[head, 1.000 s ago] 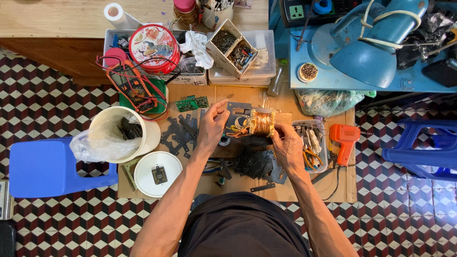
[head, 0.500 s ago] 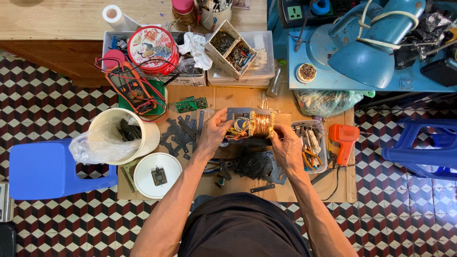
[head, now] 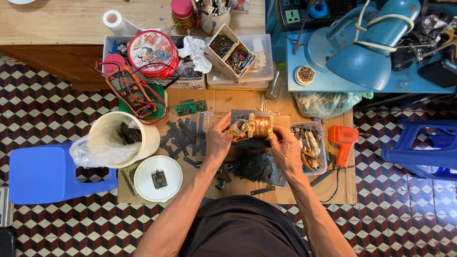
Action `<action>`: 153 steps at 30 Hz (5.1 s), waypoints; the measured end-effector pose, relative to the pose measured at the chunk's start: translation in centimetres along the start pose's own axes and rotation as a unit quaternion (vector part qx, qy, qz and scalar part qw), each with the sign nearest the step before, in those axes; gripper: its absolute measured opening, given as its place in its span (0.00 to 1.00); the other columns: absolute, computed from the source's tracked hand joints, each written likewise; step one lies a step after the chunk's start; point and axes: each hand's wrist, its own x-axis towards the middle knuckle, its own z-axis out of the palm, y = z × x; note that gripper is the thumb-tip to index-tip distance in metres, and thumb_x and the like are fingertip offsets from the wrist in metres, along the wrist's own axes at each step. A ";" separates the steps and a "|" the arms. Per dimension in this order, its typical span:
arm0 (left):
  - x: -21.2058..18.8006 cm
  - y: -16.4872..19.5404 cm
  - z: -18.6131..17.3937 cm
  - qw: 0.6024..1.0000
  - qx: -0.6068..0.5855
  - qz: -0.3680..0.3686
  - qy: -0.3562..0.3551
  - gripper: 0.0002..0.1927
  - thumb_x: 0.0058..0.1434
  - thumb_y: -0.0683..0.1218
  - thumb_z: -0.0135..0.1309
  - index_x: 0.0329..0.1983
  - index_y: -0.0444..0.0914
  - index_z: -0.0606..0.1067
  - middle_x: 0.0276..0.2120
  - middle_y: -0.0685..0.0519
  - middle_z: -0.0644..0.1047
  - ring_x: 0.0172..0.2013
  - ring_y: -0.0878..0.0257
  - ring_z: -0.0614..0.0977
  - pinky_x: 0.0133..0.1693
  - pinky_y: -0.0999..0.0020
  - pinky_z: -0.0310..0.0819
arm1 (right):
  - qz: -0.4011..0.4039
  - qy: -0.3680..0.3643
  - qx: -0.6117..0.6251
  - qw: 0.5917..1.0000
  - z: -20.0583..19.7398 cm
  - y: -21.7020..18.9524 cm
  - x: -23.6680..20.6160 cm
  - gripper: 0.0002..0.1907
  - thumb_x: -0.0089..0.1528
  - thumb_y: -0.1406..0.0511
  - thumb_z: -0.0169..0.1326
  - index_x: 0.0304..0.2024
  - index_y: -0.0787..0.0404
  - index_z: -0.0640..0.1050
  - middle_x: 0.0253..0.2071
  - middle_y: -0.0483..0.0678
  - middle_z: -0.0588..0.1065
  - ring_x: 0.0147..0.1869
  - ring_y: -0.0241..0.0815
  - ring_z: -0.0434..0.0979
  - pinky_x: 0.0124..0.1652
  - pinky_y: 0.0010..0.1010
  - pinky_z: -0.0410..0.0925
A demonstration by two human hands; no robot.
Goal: The person works at a cluttered workbench fitting dark metal mounting brackets and laminated plates around a copper-wound transformer coil, picking up brackets one at a time, aligning them against the coil assembly, and pressing them into place by hand. They occasionally reposition the coil unit and sort through loose plates on the bench.
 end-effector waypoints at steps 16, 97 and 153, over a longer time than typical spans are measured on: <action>-2.0 1.3 2.6 0.997 0.012 -0.017 0.074 0.39 0.56 0.44 0.61 0.71 0.32 0.64 0.58 0.48 0.80 0.51 0.65 0.83 0.51 0.71 0.78 | -0.025 0.048 0.006 0.999 0.8 0.6 -0.9 0.13 0.66 0.66 0.54 0.50 0.65 0.79 0.40 0.54 0.78 0.38 0.45 0.79 0.42 0.34 0.72; -10.8 -0.1 3.4 0.927 0.369 -0.062 -0.019 0.26 0.74 0.53 0.44 0.68 0.33 0.70 0.55 0.35 0.75 0.52 0.43 0.77 0.51 0.52 0.69 | -0.042 0.136 0.101 0.985 1.2 2.8 -11.1 0.22 0.65 0.66 0.49 0.62 0.65 0.72 0.55 0.57 0.73 0.60 0.56 0.72 0.60 0.41 0.66; -5.1 -6.4 0.0 0.980 0.023 -0.193 -0.030 0.16 0.78 0.45 0.55 0.65 0.35 0.71 0.46 0.49 0.77 0.40 0.66 0.77 0.37 0.68 0.72 | 0.112 0.113 0.271 0.949 -0.1 0.7 -11.4 0.23 0.67 0.61 0.51 0.63 0.58 0.75 0.51 0.57 0.75 0.49 0.48 0.77 0.50 0.34 0.70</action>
